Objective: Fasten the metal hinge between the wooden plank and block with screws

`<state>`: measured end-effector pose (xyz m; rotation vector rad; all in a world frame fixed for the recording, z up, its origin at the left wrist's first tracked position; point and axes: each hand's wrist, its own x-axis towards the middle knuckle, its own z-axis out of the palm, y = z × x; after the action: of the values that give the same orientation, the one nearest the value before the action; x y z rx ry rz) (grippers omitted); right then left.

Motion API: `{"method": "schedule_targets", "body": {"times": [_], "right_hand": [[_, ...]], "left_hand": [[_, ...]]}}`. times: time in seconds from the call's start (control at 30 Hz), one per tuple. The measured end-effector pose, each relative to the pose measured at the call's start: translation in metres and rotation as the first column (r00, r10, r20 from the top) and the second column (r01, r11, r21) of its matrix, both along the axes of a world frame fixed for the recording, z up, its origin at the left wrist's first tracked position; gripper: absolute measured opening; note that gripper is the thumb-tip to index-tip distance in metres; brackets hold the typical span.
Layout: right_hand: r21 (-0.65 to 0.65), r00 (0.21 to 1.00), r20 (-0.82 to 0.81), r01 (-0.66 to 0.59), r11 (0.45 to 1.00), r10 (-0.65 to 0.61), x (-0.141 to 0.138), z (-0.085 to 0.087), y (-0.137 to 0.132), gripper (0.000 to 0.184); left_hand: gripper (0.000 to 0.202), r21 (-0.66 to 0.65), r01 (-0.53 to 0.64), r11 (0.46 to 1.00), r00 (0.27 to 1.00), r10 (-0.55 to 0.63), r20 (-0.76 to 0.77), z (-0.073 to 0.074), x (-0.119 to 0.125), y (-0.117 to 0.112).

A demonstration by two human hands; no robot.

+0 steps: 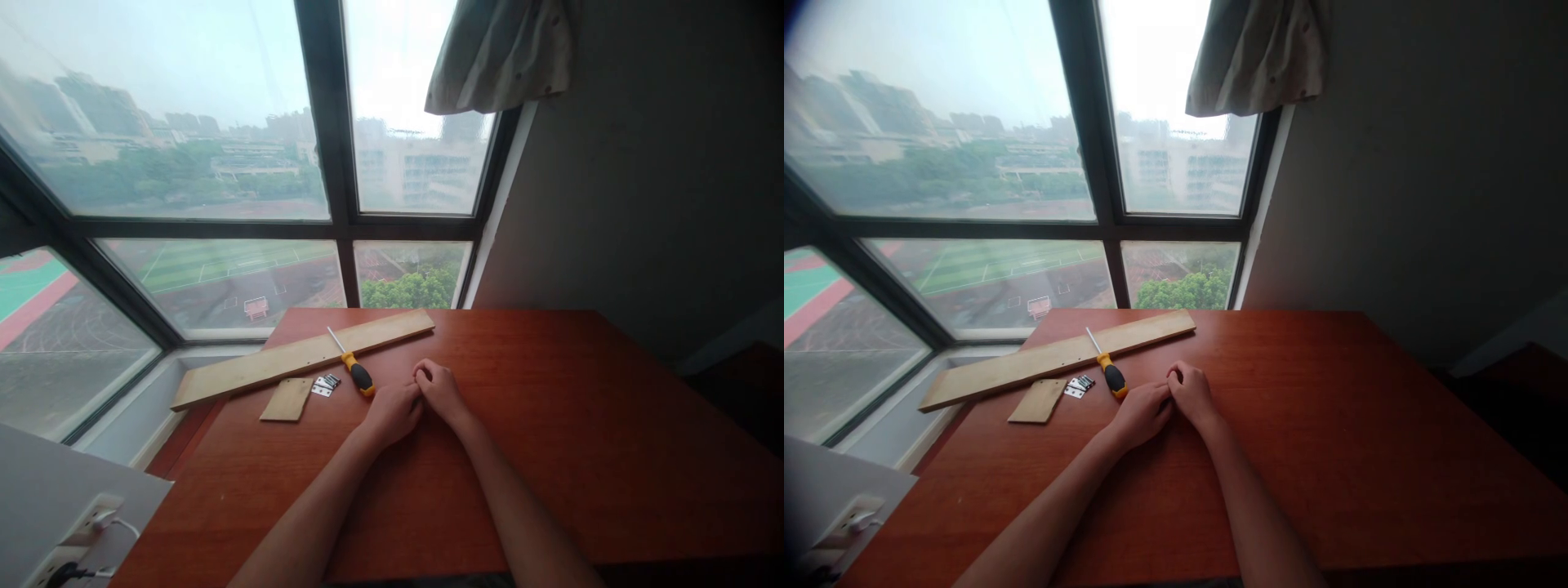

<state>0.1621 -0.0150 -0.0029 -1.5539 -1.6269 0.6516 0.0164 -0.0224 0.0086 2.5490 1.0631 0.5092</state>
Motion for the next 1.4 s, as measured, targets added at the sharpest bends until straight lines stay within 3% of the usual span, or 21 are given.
{"method": "schedule_targets", "body": {"times": [1.4], "right_hand": [[-0.008,1.0,0.002,0.001,1.0,-0.001,-0.0014,-0.001,0.0018,0.018]], "left_hand": [[0.02,-0.027,0.002,1.0,0.999,-0.001,0.033,0.0003,-0.0017,0.0015]]}}
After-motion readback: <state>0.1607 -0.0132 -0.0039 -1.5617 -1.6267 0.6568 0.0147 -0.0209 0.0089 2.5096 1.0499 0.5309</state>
